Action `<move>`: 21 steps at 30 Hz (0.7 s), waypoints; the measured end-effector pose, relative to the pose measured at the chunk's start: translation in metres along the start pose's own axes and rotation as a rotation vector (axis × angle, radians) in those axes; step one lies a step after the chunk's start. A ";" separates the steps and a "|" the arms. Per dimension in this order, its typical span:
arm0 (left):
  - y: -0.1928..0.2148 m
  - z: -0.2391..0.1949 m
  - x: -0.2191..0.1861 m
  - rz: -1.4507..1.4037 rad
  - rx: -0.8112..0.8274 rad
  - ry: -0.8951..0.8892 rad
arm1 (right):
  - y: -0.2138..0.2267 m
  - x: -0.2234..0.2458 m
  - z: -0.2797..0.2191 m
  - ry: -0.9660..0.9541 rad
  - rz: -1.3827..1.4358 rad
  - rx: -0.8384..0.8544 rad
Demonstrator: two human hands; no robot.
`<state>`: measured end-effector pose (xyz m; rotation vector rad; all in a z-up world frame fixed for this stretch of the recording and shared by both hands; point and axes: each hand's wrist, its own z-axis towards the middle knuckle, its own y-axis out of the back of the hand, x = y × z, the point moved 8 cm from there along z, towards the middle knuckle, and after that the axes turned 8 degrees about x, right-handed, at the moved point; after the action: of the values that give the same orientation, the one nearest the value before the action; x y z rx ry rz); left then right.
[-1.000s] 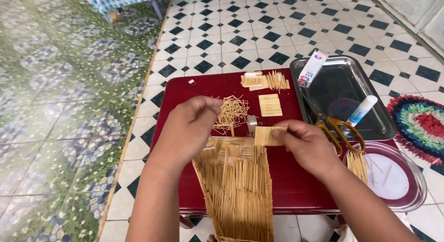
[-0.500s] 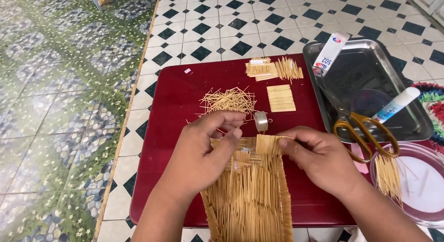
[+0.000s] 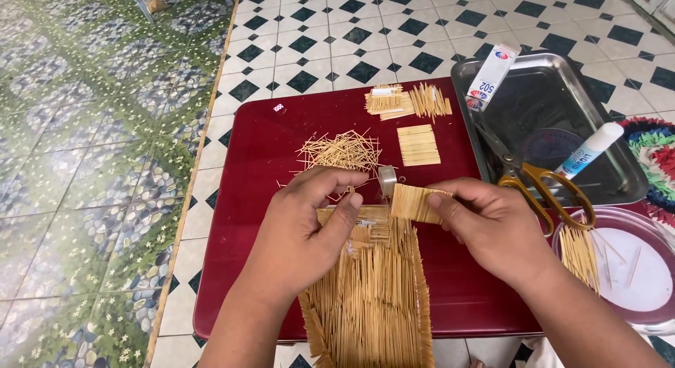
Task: The person tapes a small rectangular mat of thin wooden sticks and then inserts it into the side of a larger partially assembled wooden stick basket. The person uses scissors to cut tape and hands to position and press the mat into place.
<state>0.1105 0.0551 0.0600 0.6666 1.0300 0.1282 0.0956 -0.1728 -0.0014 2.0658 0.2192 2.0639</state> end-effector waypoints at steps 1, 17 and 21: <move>-0.001 0.000 -0.001 0.000 0.002 -0.002 | 0.001 -0.003 0.000 0.000 0.001 -0.002; -0.001 -0.003 -0.006 0.021 -0.013 -0.006 | -0.003 -0.020 0.001 0.054 0.067 0.067; 0.000 -0.003 -0.004 0.038 -0.013 0.003 | -0.004 -0.018 0.000 0.054 0.091 0.069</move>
<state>0.1057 0.0548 0.0619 0.6746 1.0185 0.1691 0.0959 -0.1735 -0.0199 2.0986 0.2124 2.1966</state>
